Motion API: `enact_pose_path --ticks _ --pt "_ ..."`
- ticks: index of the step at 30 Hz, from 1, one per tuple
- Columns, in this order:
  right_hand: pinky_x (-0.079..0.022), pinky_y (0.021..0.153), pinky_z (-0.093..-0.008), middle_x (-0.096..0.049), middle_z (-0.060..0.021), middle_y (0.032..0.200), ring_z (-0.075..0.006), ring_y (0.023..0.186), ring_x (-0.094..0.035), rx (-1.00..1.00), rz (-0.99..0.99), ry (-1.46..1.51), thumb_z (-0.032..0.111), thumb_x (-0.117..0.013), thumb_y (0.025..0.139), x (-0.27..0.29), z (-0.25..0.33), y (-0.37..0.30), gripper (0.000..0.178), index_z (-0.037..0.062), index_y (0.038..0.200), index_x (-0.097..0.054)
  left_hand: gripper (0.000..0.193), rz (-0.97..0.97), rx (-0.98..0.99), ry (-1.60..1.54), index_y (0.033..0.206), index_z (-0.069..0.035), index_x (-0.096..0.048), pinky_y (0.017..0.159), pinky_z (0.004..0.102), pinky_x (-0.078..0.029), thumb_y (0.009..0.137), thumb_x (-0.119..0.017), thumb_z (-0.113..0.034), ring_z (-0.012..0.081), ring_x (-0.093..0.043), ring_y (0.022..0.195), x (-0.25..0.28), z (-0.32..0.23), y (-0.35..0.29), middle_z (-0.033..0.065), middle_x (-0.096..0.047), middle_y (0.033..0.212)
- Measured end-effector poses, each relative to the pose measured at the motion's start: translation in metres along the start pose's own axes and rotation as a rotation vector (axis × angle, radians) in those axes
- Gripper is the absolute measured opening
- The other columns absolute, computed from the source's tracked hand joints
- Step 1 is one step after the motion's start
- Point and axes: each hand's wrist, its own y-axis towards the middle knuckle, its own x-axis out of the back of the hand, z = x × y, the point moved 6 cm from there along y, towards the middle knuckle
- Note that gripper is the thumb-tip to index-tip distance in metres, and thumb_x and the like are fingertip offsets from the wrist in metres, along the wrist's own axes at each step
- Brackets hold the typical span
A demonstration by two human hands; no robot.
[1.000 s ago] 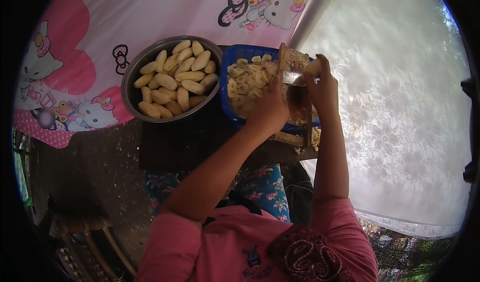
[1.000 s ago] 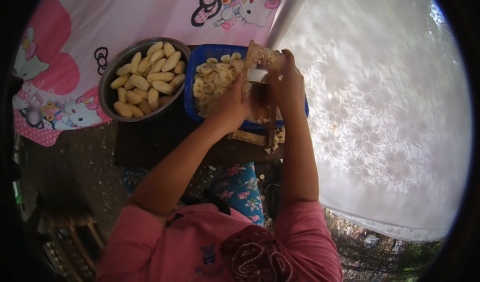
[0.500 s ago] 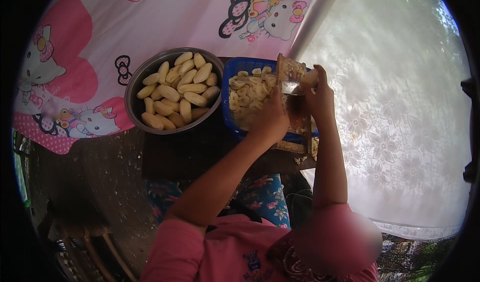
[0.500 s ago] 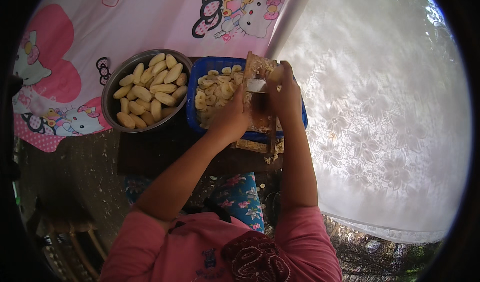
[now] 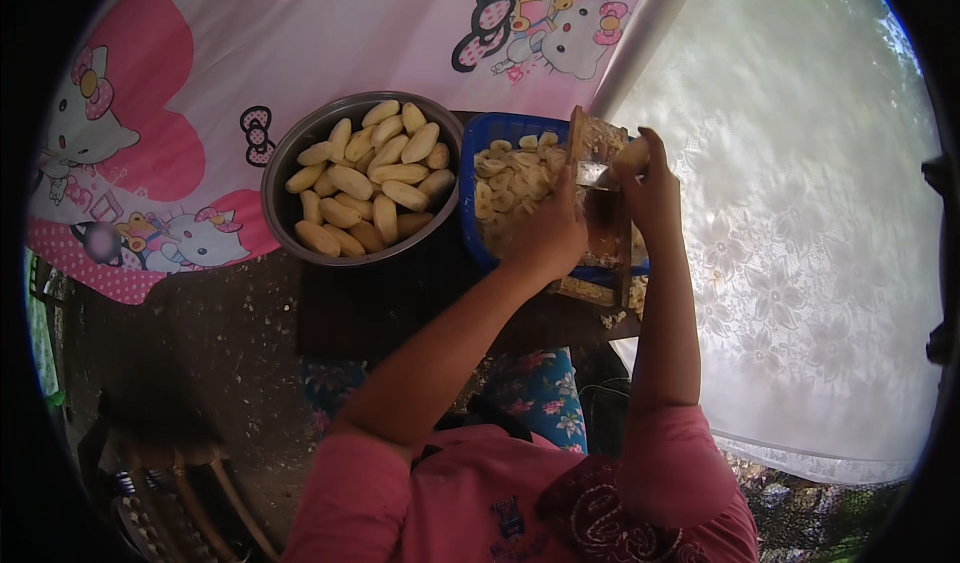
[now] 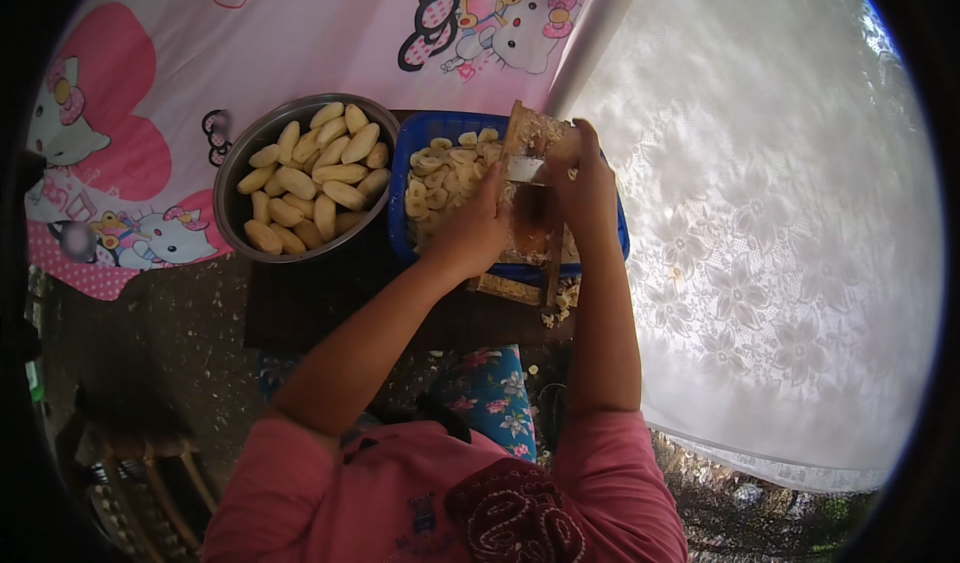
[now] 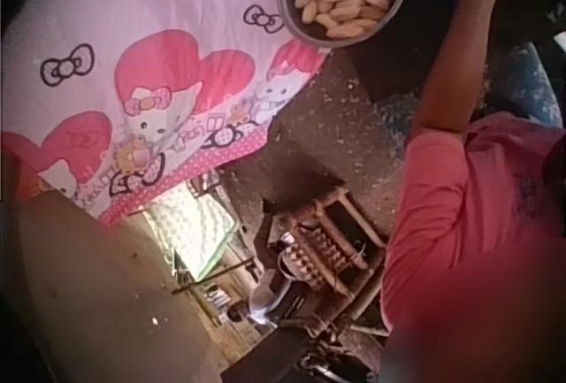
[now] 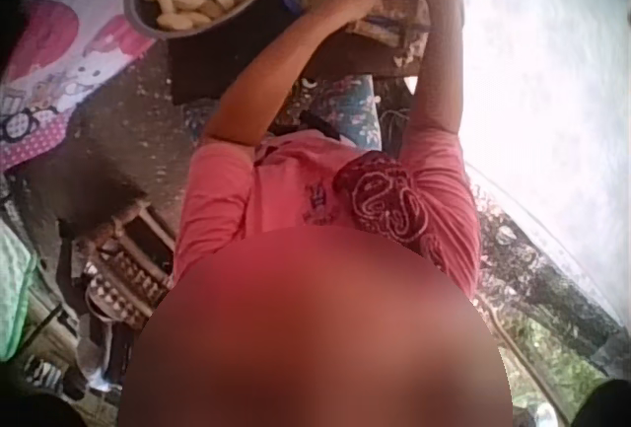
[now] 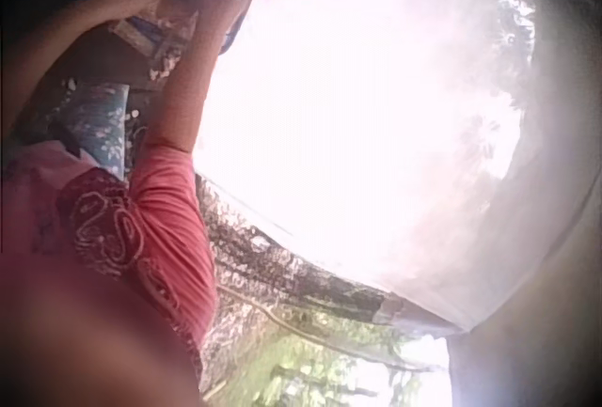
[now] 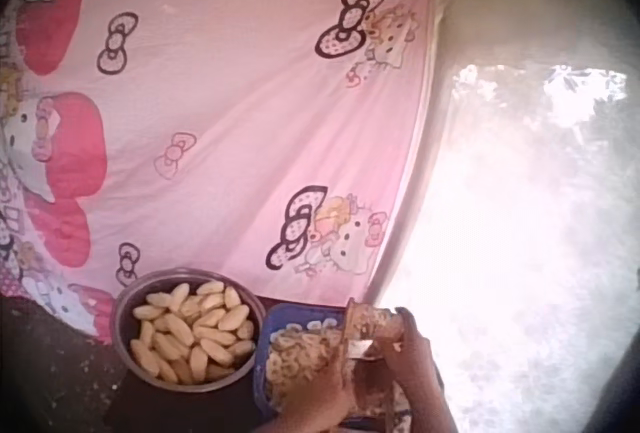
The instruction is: The person slices peeled cassava pieces using a wooden box grater. They pick each piece from a metal bowl, run it over the blade, and place the slices into a blue basket. The process is repeated continuously.
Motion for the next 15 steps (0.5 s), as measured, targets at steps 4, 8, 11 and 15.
enact_pose_path --ticks 4,8,11,15 --pt "-0.053 0.074 -0.0410 -0.067 -0.0241 0.099 -0.0348 0.088 -0.068 -0.054 0.032 -0.083 0.020 -0.067 0.085 -0.004 -0.006 0.024 0.058 0.0108 0.138 -0.044 0.065 0.010 0.044 0.009 0.154 -0.010 -0.015 0.089 0.0497 -0.048 0.097 -0.041 -0.028 0.0419 -0.064 0.098 0.006 -0.002 -0.001 0.0271 -0.065 0.109" --pt "-0.052 0.078 -0.0402 -0.066 -0.0218 0.107 -0.0319 0.095 -0.067 0.028 0.089 -0.156 0.016 -0.068 0.083 0.023 0.037 -0.045 0.057 0.0076 0.136 -0.047 0.064 -0.025 0.044 -0.030 0.154 -0.013 -0.016 0.088 0.0499 -0.048 0.097 -0.041 -0.029 0.0417 -0.065 0.096 0.006 0.000 -0.004 0.0262 -0.066 0.107" --pt "-0.050 0.085 -0.0427 -0.063 -0.0234 0.115 -0.0367 0.106 -0.063 -0.050 0.140 -0.112 0.016 -0.065 0.085 0.020 0.038 -0.061 0.054 0.0022 0.134 -0.047 0.063 -0.039 0.051 -0.041 0.154 -0.014 -0.018 0.086 0.0502 -0.049 0.098 -0.042 -0.029 0.0419 -0.065 0.094 0.004 0.005 -0.001 0.0261 -0.066 0.105" --pt "-0.051 0.079 -0.0428 -0.066 -0.0240 0.096 -0.0376 0.092 -0.066 0.077 -0.048 -0.066 0.017 -0.064 0.086 0.000 0.009 0.003 0.052 0.0033 0.134 -0.047 0.063 -0.018 0.079 0.000 0.154 -0.016 -0.018 0.085 0.0503 -0.049 0.097 -0.042 -0.028 0.0417 -0.065 0.092 -0.001 0.005 -0.001 0.0256 -0.066 0.104"
